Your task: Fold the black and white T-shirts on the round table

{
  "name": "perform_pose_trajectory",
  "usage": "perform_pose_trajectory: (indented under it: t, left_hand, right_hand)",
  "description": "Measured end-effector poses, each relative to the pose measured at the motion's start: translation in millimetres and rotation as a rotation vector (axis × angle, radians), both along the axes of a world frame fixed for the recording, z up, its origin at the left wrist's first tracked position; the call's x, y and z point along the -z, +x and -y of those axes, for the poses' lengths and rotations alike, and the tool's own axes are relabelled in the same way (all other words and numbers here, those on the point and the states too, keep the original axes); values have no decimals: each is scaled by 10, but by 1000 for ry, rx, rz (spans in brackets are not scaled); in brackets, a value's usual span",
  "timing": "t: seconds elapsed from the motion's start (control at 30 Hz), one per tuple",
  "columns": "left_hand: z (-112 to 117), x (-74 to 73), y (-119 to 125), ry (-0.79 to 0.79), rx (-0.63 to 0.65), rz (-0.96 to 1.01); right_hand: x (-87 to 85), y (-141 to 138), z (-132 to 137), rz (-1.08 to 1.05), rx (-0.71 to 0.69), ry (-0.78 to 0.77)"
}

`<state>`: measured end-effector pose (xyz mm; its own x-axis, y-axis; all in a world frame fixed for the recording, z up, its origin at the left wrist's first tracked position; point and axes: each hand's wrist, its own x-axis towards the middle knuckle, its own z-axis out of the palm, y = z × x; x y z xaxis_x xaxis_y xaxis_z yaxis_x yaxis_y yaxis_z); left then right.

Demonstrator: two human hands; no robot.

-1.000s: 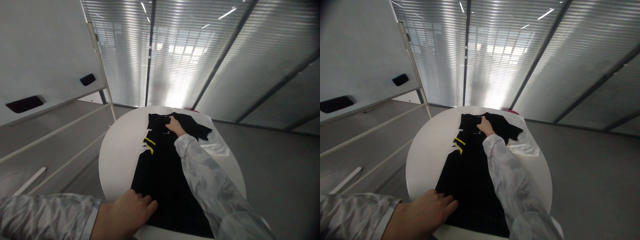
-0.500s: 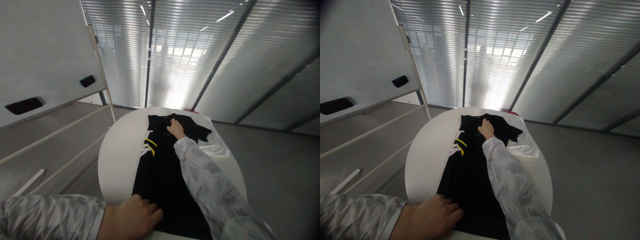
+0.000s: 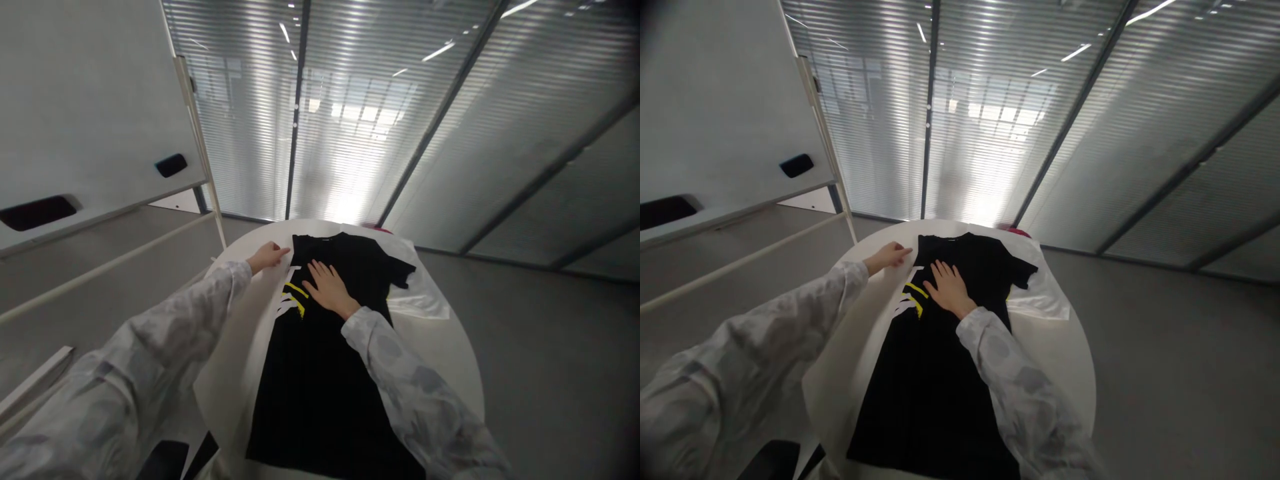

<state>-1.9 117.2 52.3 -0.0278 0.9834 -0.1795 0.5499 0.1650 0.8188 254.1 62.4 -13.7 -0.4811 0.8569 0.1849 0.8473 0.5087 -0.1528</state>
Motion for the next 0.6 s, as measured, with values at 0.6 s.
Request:
perform_pose_trajectory:
  t: [0.6]
  left_hand:
    - [-819, 336, -28, 182, -278, -156]
  right_hand:
    - [-145, -216, 304, -55, -129, -67]
